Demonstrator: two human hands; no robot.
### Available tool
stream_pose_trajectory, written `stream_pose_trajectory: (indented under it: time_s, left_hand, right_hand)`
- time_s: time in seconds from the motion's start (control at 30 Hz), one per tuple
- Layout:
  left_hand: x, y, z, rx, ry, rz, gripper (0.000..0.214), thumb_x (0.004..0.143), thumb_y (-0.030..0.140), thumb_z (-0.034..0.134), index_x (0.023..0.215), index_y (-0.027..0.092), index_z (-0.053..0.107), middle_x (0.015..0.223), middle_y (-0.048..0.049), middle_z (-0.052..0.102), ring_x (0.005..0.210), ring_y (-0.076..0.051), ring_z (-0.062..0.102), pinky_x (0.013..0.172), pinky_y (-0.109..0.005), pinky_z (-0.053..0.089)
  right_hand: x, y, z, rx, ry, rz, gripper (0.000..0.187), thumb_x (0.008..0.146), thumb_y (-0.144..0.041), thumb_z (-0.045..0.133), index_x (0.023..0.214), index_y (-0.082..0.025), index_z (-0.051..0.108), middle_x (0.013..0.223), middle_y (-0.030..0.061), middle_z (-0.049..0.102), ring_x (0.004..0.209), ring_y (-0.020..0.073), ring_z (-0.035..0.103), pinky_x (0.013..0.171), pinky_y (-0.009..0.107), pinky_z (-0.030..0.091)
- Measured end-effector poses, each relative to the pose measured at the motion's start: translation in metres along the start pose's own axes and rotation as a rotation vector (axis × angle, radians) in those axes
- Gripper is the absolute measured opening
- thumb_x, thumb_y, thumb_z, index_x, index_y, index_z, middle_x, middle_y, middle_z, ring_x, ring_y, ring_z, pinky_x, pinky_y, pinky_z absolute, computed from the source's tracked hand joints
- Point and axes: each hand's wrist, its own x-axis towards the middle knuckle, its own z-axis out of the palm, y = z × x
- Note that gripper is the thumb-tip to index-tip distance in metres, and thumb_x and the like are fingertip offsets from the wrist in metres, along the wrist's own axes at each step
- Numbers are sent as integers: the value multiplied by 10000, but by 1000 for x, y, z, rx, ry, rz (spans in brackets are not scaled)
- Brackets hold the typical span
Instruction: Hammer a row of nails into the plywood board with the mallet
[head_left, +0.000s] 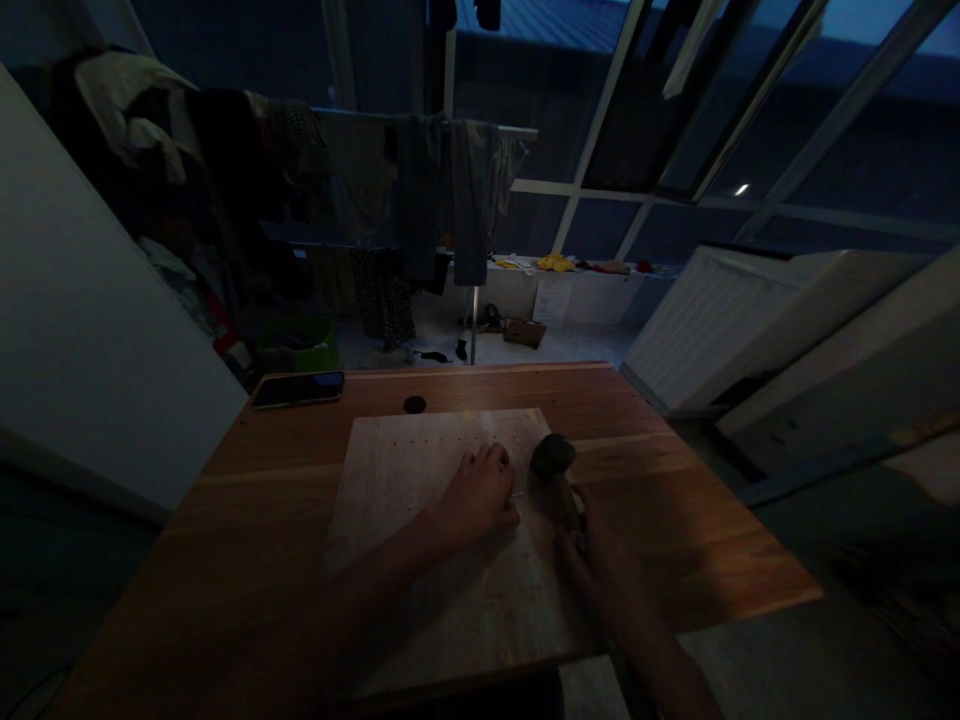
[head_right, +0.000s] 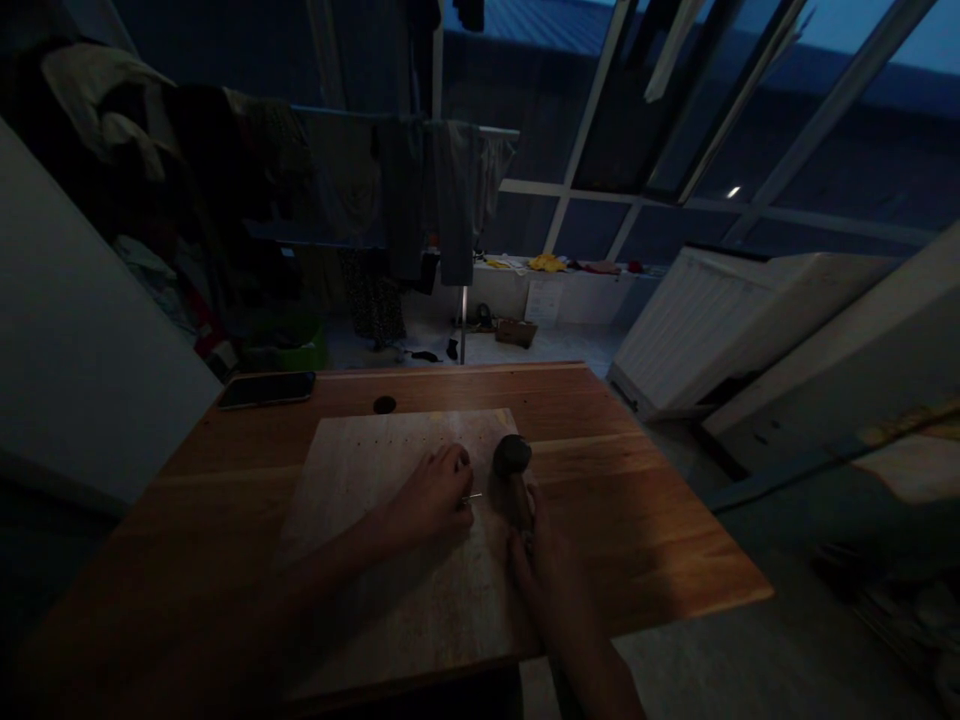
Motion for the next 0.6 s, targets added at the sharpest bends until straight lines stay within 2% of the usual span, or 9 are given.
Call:
stream_pose_trajectory:
  time_s: [0.1,0.17,0.23,0.3,0.37,0.43,0.53,0.6]
  left_hand:
    - [14,10,-10,58,-106,-5,185,754,271,780,856,132,712,1206,-193,610,1158,-372,566,988,-531,468]
    - [22,14,-13,72,-120,16,228,703,261,825,859,129,723,1174,-197,632,1139,-383,586,1006,-544,455]
    - [28,12,-13,32,-98,32,219,692,256,823,851,140,726,1124,-174,657,1085,-356,620,982,-498,474]
    - [36,1,-13,-69,-70,17,156,720,265,783,812,157,718,1015,-128,687,970,-298,654,894,-418,509]
    - [47,-15,-12,-240,-13,-50,98,749,254,734,787,168,703,870,-71,693,831,-231,654,781,-343,515]
    - [60,-31,-8,-450,111,-149,48,765,194,691,804,167,694,795,-30,687,757,-179,639,722,-287,500]
    - [77,-48,3,-691,332,-281,208,786,113,638,979,158,702,806,-14,692,730,-138,634,688,-240,486]
    - [82,-51,12,-744,383,-291,331,815,105,618,1131,168,691,811,-10,697,700,-127,630,679,-234,485]
  right_hand:
    - [1,5,6,23,-24,39,593,952,-451,440,1460,-147,472,1390,188,652,1265,313,642,1058,485,504]
    - [0,8,7,39,-16,65,613,948,-477,449,1458,-139,479,1410,196,640,1275,323,636,1061,496,502]
    - [0,9,7,54,-29,75,607,953,-477,450,1466,-154,476,1400,186,650,1263,319,645,1048,491,510]
    - [-1,7,6,62,-59,66,572,970,-458,442,1466,-175,483,1356,167,679,1240,309,658,1029,475,521]
    - [-2,4,5,63,-70,53,541,984,-442,441,1456,-184,498,1296,156,708,1219,308,666,1018,470,522]
    - [-2,2,4,66,-64,53,528,988,-440,446,1447,-186,512,1252,150,724,1182,311,681,996,464,529]
    - [-2,0,4,71,-53,81,515,982,-451,454,1415,-188,543,1211,147,742,1094,312,715,931,448,553]
    - [-1,1,4,83,-57,92,530,972,-469,461,1402,-175,553,1238,156,735,1099,318,713,926,450,554]
